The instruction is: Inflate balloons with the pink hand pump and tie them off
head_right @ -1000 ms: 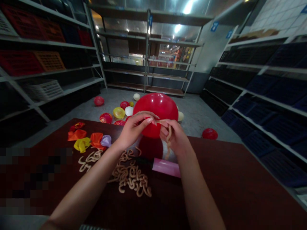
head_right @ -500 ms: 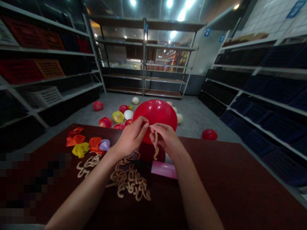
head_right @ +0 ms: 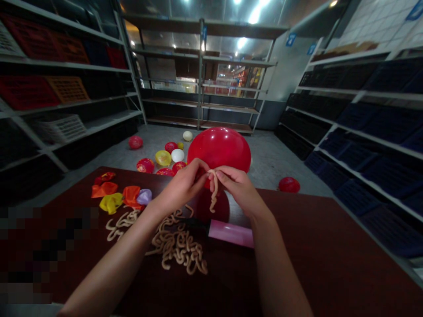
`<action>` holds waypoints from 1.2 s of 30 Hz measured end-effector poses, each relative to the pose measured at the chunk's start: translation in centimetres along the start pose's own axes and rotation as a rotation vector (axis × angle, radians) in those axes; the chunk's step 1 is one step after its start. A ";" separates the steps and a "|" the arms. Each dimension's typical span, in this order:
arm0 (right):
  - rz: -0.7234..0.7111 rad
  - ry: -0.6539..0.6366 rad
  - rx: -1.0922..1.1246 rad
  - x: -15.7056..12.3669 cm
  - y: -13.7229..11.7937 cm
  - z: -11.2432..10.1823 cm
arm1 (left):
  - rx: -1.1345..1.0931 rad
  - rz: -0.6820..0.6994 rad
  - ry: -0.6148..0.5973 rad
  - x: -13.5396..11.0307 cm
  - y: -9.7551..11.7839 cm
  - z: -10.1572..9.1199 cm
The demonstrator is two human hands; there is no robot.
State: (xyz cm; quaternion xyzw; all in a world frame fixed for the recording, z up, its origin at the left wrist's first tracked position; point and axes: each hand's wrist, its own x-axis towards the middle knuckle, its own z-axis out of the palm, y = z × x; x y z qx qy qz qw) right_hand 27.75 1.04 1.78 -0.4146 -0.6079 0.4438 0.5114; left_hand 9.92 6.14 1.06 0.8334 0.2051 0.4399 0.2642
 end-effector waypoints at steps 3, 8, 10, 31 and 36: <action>0.006 0.020 0.004 0.0 0.1 -0.3 | -0.041 -0.025 0.045 0.1 -0.1 0.2; 0.002 0.000 -0.087 0.1 0.0 -0.6 | -0.225 -0.126 0.178 0.3 -0.8 0.6; -0.012 0.010 -0.182 0.2 0.1 -0.7 | -0.358 -0.195 0.188 0.4 -1.2 0.8; 0.022 0.054 -0.006 -0.1 -1.2 1.2 | -0.522 -0.144 0.154 0.5 -0.1 0.2; -0.005 0.102 -0.030 0.2 -0.6 1.9 | -0.530 -0.184 0.220 0.5 0.5 0.7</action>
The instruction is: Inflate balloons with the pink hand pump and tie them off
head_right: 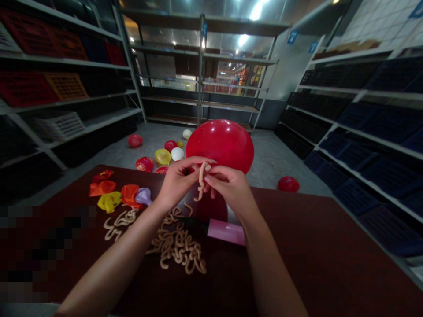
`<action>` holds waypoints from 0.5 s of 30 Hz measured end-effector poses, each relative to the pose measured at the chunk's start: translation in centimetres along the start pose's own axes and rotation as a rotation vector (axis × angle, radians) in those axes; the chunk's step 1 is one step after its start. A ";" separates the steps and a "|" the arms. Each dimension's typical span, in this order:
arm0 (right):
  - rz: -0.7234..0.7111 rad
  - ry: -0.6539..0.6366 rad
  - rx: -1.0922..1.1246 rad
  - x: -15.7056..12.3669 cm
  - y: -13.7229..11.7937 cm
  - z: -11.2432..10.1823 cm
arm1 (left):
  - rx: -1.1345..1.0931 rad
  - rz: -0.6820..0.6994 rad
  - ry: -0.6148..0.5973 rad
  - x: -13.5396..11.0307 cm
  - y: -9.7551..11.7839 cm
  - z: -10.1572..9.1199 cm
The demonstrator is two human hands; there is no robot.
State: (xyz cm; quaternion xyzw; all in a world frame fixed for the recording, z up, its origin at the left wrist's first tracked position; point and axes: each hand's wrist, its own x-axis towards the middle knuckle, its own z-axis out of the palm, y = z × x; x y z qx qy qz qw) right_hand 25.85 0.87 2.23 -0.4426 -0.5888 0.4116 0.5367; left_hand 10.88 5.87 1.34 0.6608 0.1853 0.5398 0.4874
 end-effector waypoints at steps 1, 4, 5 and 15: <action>-0.008 0.021 0.004 0.1 0.2 0.2 | -0.004 0.014 0.044 0.0 0.0 0.1; -0.010 0.055 0.013 0.1 0.6 1.2 | -0.093 0.019 0.186 0.1 -0.1 0.4; -0.006 0.067 0.014 0.0 0.5 1.5 | -0.125 0.006 0.205 0.2 -0.1 0.5; 0.043 0.146 0.127 -0.5 0.0 3.3 | -0.083 -0.047 0.253 0.2 0.3 0.6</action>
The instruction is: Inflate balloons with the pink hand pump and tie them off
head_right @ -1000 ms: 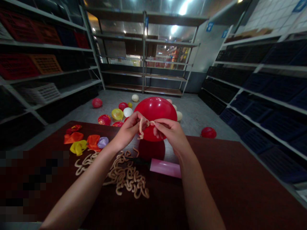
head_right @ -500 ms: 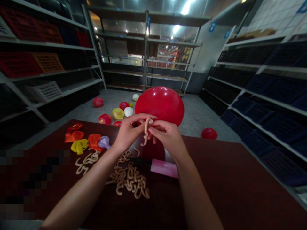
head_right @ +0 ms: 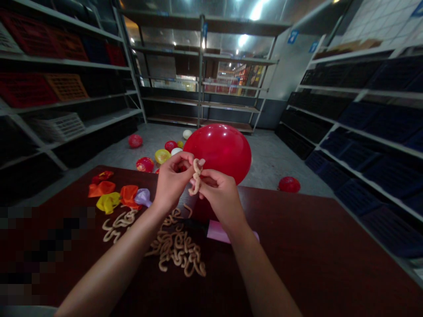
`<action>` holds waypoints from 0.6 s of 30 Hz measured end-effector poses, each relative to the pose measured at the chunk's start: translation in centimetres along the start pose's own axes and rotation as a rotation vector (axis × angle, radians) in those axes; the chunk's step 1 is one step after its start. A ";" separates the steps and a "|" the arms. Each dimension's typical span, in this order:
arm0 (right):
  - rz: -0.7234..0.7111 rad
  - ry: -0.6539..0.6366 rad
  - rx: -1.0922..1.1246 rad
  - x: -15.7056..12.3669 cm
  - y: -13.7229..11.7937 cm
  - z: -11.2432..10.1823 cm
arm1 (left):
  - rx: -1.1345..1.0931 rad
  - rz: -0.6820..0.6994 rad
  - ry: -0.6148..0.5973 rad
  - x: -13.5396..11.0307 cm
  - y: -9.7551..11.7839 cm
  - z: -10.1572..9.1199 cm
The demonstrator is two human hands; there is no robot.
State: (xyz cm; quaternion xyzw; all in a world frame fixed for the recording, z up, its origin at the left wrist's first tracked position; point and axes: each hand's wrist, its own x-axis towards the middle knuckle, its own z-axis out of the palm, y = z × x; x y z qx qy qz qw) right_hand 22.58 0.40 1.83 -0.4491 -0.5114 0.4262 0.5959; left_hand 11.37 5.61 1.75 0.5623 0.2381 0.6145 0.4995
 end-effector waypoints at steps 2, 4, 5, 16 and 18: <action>0.007 -0.006 0.033 0.0 0.0 -0.1 | 0.008 -0.019 -0.030 -0.1 0.1 -0.1; 0.019 0.007 0.052 -0.1 0.0 0.0 | 0.004 -0.036 -0.048 -0.2 0.2 -0.1; 0.032 0.012 0.061 -0.2 0.0 0.2 | -0.001 -0.042 -0.047 -0.2 0.2 -0.1; 0.012 0.007 0.065 -0.2 -0.2 -0.5 | -0.221 -0.222 -0.060 -0.2 0.3 -0.2; -0.011 0.023 0.047 -0.1 -0.3 -0.9 | -0.210 -0.225 -0.124 -0.1 0.2 -0.2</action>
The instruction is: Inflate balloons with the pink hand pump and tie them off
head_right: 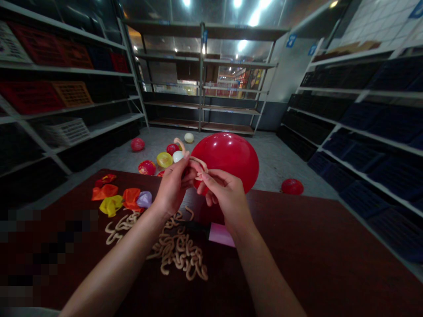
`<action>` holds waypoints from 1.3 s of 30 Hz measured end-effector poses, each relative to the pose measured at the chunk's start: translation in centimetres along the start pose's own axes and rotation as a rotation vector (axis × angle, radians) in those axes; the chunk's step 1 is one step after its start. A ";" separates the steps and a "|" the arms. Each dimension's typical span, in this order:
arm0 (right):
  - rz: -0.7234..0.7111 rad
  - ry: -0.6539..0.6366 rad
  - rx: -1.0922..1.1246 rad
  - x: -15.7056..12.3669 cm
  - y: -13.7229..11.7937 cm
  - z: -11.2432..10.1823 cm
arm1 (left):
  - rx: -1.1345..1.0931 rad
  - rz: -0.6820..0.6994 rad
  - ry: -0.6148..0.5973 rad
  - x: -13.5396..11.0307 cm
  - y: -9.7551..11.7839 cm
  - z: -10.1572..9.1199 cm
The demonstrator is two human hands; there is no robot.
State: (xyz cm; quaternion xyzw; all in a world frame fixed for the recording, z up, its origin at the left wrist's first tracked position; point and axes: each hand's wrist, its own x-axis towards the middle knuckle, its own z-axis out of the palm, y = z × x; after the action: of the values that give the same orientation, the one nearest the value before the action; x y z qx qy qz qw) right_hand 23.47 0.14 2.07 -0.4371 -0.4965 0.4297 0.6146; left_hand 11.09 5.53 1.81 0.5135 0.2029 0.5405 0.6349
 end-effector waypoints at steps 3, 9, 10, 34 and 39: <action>-0.043 0.048 -0.013 0.1 -0.2 -0.3 | 0.211 0.150 -0.083 0.0 -0.2 0.1; -0.146 0.138 -0.160 0.3 -0.1 -1.0 | 0.776 0.570 -0.123 -0.8 -0.6 0.7; -0.161 0.149 -0.188 0.4 0.0 -1.1 | 0.812 0.600 -0.141 -0.9 -0.7 0.7; -0.614 0.348 -0.973 0.3 1.7 -0.8 | 1.001 0.309 -0.024 -1.4 -0.6 1.2; -0.740 0.329 -1.047 0.3 1.9 -0.8 | 0.962 0.313 -0.008 -1.3 -0.9 1.1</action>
State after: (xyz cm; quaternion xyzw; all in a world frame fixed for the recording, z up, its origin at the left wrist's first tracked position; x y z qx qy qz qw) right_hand 24.10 0.83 0.17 -0.5385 -0.6568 -0.1805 0.4960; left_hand 11.99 4.04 1.07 0.7743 0.3470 0.4725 0.2383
